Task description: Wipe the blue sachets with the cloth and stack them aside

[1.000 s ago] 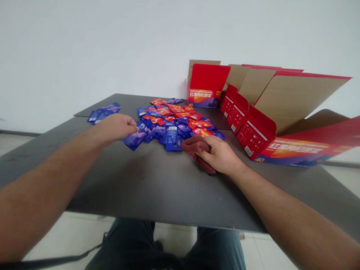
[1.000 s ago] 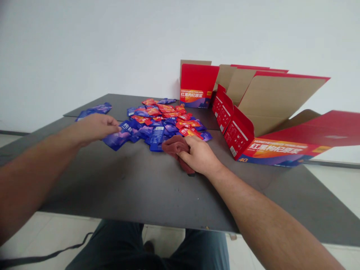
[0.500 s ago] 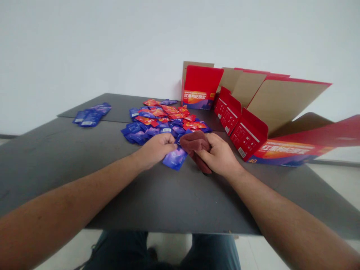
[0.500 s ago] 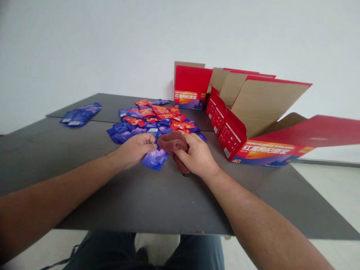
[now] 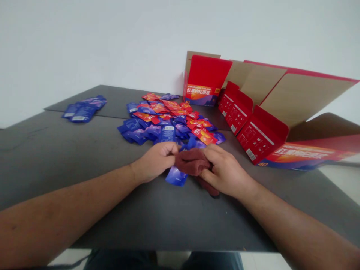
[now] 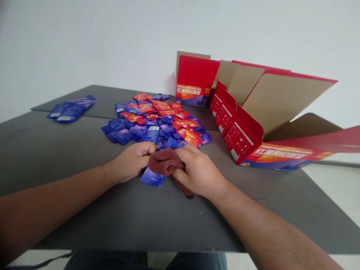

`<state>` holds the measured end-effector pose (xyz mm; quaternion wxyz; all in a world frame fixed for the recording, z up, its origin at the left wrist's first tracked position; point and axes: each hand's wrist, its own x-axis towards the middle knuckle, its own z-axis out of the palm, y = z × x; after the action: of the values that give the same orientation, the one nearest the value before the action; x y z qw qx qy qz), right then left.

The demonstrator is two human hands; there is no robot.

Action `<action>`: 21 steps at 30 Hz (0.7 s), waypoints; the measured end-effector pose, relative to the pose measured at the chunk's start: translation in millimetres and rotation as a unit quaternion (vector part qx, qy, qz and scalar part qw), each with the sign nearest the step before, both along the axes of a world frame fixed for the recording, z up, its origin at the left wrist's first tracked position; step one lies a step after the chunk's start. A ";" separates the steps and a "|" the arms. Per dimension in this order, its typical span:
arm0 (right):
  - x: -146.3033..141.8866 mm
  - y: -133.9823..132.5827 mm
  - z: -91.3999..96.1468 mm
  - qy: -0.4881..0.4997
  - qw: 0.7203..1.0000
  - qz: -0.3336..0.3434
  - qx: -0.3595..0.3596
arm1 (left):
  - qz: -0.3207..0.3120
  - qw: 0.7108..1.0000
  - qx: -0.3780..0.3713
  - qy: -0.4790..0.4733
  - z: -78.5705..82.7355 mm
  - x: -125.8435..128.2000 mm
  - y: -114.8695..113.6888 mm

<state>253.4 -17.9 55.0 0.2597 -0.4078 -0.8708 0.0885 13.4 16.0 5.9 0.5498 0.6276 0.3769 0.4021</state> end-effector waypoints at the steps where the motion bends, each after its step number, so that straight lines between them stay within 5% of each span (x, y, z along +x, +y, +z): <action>1: 1.1 0.5 0.7 -0.003 1.000 -0.008 0.002 | -0.004 1.000 0.000 0.002 0.2 -0.4 -0.1; 6: 5.4 7.1 0.5 0.013 0.996 -0.080 0.044 | -0.017 1.000 0.006 0.009 2.5 -1.5 -1.1; 11: 1.5 3.7 -0.8 -0.003 1.000 -0.019 -0.002 | -0.026 0.999 0.023 -0.008 2.2 -1.3 0.3; 16: 5.0 8.8 -0.9 0.004 0.996 -0.083 0.012 | -0.015 1.000 0.013 0.001 2.5 -0.8 -0.1; 21: 4.5 8.2 -2.3 -0.011 0.999 -0.030 -0.001 | -0.025 1.000 0.015 -0.005 1.8 -0.5 0.2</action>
<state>258.0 -9.6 52.7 0.2519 -0.4347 -0.8612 0.0768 12.9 16.2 7.7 0.5523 0.6427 0.3527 0.3968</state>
